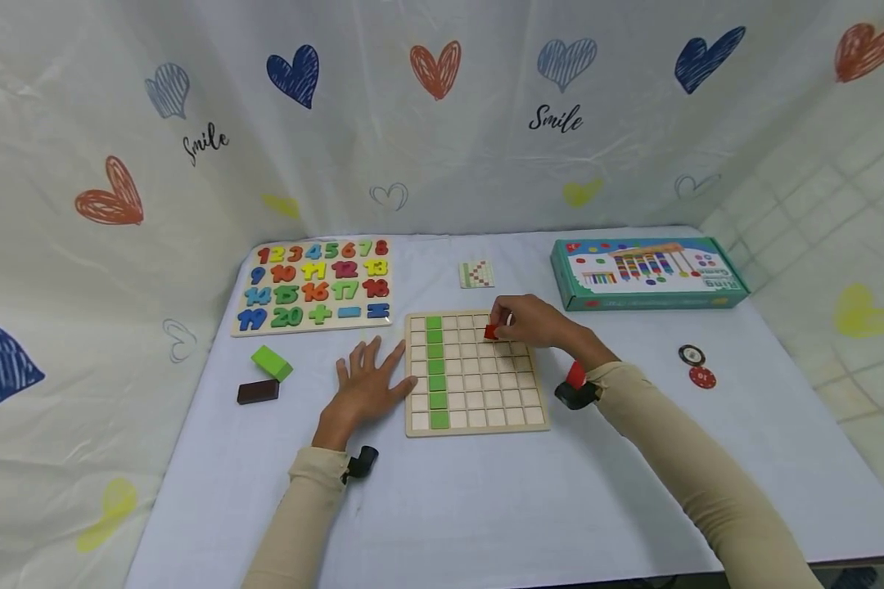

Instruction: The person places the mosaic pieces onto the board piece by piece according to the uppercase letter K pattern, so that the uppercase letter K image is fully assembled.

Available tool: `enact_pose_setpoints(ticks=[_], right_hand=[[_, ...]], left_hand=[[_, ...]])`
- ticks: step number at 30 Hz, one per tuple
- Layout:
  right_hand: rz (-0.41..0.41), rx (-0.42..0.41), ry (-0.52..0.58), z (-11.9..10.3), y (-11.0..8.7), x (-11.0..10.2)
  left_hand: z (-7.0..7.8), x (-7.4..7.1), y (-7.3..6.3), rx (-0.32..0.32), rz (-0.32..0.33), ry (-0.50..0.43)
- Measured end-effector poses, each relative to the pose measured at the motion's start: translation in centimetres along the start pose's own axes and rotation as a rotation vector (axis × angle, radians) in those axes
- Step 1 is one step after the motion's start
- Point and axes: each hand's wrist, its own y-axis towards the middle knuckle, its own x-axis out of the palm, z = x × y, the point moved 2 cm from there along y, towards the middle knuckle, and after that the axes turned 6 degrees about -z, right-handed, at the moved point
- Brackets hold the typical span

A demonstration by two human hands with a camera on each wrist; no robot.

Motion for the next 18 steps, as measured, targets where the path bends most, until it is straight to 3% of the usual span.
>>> enact_pose_setpoints(ticks=[6,18], right_hand=[[0.006,0.049,-0.007,0.3,1.4,1.0],[0.049,0.053,0.068,0.5,1.5,1.8]], left_hand=[[0.2,0.0,0.1,0.009,0.001,-0.001],[0.3,0.0,0.0,0.018,0.017,-0.012]])
